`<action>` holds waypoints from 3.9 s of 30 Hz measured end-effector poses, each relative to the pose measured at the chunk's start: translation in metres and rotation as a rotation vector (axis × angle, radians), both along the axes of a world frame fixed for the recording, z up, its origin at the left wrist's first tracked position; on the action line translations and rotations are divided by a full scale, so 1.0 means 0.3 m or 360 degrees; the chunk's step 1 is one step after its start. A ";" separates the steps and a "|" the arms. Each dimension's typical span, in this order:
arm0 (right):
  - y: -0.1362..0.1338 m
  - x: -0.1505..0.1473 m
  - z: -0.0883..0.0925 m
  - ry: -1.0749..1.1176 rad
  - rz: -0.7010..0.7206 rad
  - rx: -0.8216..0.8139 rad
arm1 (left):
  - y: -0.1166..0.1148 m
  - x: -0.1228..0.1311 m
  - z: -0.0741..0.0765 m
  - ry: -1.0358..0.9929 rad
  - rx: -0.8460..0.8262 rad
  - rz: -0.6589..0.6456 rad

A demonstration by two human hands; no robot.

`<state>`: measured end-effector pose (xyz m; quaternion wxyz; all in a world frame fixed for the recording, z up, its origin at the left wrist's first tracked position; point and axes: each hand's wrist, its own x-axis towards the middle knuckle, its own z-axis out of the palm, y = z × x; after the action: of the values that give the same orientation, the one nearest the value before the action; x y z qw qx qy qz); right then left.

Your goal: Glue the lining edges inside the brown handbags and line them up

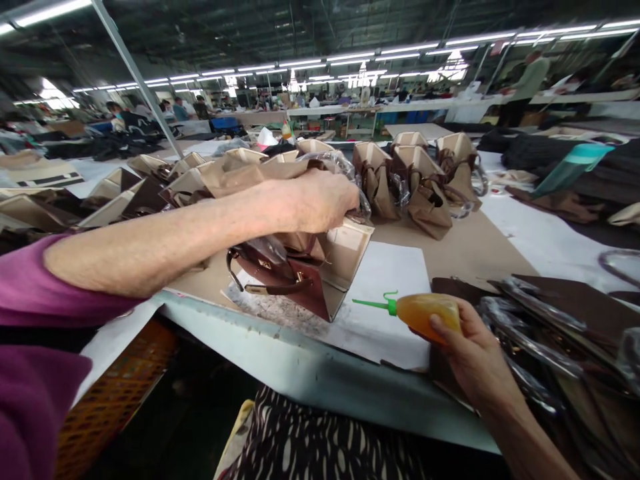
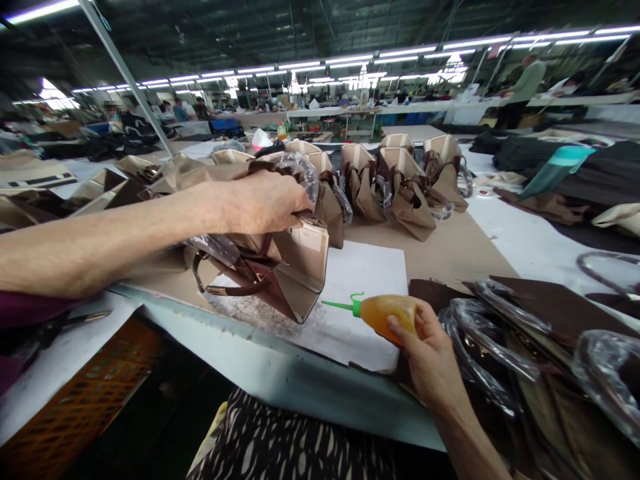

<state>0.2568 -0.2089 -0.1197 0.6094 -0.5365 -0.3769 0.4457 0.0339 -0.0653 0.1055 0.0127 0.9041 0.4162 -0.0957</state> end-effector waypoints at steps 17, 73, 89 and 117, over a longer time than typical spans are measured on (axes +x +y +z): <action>0.180 -0.076 -0.101 -0.0579 -0.0116 0.0073 | -0.092 -0.125 -0.222 0.0155 0.0038 -0.0087; 0.016 -0.123 -0.099 0.0284 0.0245 -0.0380 | -0.183 -0.224 -0.331 0.0063 0.0143 -0.0175; -0.066 -0.201 -0.018 0.0221 0.0314 -0.0349 | -0.190 -0.229 -0.343 0.0029 0.0181 -0.0194; -0.172 -0.268 0.010 0.0467 0.0188 -0.0443 | -0.186 -0.220 -0.344 -0.0022 0.0110 -0.0132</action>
<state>0.1763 -0.2606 -0.1168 0.5505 -0.5219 -0.2497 0.6018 -0.0320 -0.1210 0.0022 -0.0195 0.9212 0.3812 -0.0756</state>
